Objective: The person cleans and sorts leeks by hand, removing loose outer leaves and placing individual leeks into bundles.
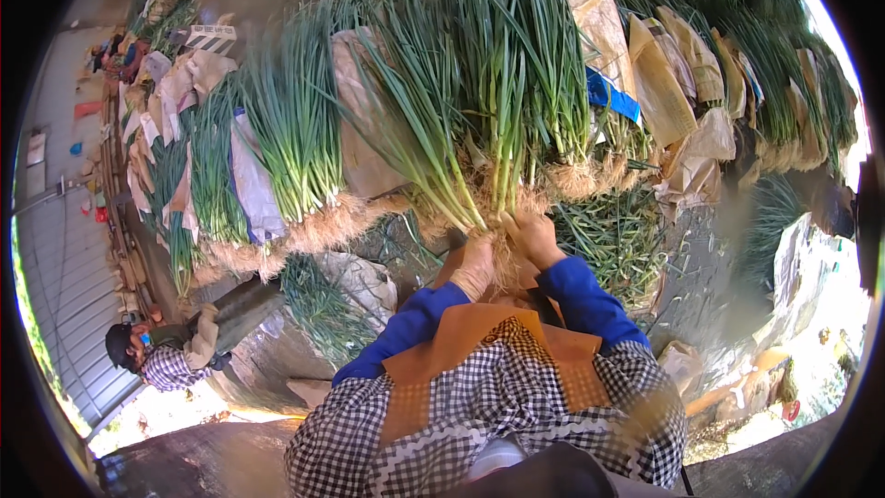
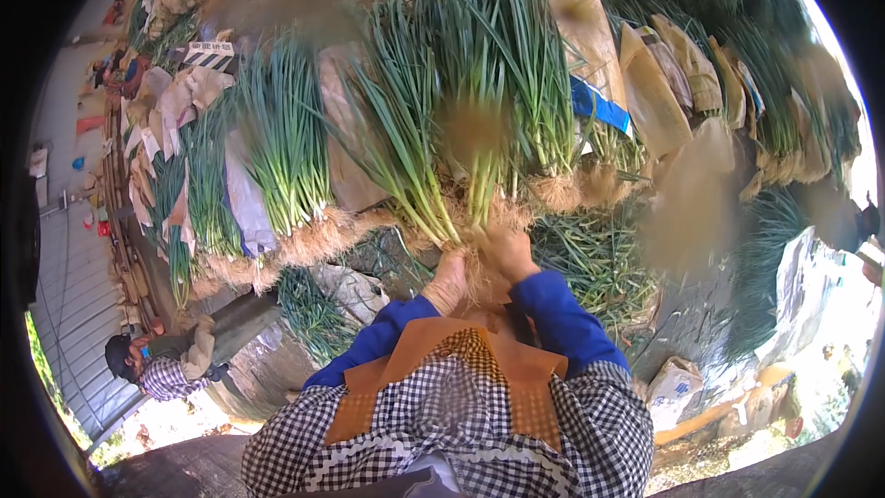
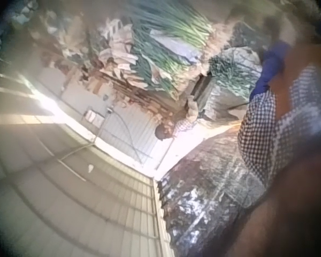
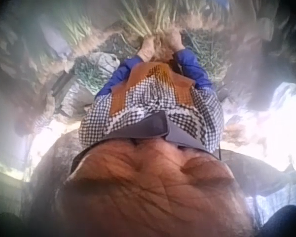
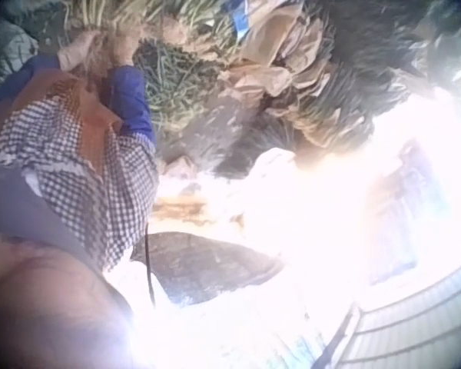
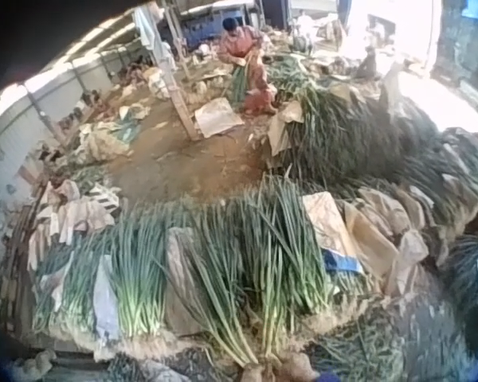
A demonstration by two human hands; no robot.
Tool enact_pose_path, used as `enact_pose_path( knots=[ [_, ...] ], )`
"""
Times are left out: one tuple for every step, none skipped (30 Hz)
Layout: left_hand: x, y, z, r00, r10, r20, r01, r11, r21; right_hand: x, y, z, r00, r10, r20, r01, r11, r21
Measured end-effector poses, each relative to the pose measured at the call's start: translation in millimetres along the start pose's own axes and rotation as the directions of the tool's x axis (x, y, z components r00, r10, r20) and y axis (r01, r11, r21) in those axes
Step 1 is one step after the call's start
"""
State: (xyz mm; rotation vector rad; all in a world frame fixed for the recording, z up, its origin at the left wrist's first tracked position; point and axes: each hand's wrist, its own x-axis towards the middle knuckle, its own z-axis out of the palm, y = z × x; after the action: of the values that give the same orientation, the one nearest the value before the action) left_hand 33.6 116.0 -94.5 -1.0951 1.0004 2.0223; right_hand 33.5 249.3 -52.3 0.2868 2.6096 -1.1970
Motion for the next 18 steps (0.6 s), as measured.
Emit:
enact_pose_path(
  knots=[
    [-10,15,7,0.993,-0.112,0.022,0.108,0.984,0.142,-25,6,1,0.964,0.257,0.066,-0.254,0.823,0.509],
    [10,15,-28,0.998,-0.06,-0.005,0.06,0.993,0.102,-46,-8,-10,0.909,0.397,0.127,-0.335,0.515,0.789],
    [8,21,-33,0.996,-0.078,0.042,0.075,0.995,0.064,-64,7,-39,0.858,0.479,0.182,-0.391,0.383,0.837],
    [0,29,-32,0.99,-0.104,0.097,0.101,0.994,0.033,-85,30,-53,0.826,0.563,0.016,-0.339,0.473,0.813],
    [-2,35,-41,0.998,-0.052,0.037,0.046,0.988,0.15,-100,58,-65,0.773,0.634,-0.013,-0.449,0.562,0.694],
    [-2,35,-42,0.998,-0.052,0.041,0.045,0.987,0.155,-114,98,-68,0.811,0.575,-0.107,-0.582,0.813,-0.035],
    [-1,32,-43,0.996,-0.03,0.088,0.018,0.991,0.131,-124,125,-58,0.812,0.583,0.028,-0.531,0.758,-0.379],
    [-3,38,-32,0.99,0.002,0.141,-0.016,0.994,0.104,-119,127,-57,0.776,0.613,0.149,-0.377,0.64,-0.67],
    [-12,40,-26,0.994,-0.055,0.091,0.043,0.991,0.129,-102,125,-43,0.843,0.531,0.093,-0.412,0.745,-0.524],
    [-18,45,-18,0.995,-0.045,0.092,0.033,0.992,0.126,-64,96,-31,0.896,0.443,0.027,-0.404,0.84,-0.363],
    [-26,45,-19,0.989,-0.067,0.129,0.052,0.992,0.114,-30,62,-26,0.94,0.338,-0.05,-0.338,0.941,0.009],
    [-34,47,-16,0.978,-0.102,0.18,0.08,0.989,0.124,2,53,-8,0.914,0.397,0.088,-0.396,0.821,0.41],
    [-40,51,-12,0.979,-0.129,0.157,0.11,0.986,0.125,33,18,-8,0.892,0.355,0.279,-0.441,0.558,0.703],
    [-45,54,-8,0.98,-0.12,0.159,0.1,0.987,0.128,56,4,-10,0.839,0.332,0.432,-0.544,0.504,0.67],
    [-52,54,0,0.974,-0.158,0.161,0.139,0.982,0.124,79,19,18,0.77,0.371,0.52,-0.631,0.322,0.706],
    [-55,55,0,0.971,-0.186,0.15,0.17,0.979,0.109,93,21,36,0.762,0.389,0.518,-0.639,0.321,0.699],
    [-47,52,-7,0.961,-0.183,0.206,0.187,0.982,-0.001,97,14,45,0.79,0.403,0.463,-0.607,0.401,0.686],
    [-43,52,-17,0.964,-0.176,0.201,0.179,0.984,0.003,100,8,54,0.817,0.407,0.409,-0.571,0.47,0.673]
  ],
)
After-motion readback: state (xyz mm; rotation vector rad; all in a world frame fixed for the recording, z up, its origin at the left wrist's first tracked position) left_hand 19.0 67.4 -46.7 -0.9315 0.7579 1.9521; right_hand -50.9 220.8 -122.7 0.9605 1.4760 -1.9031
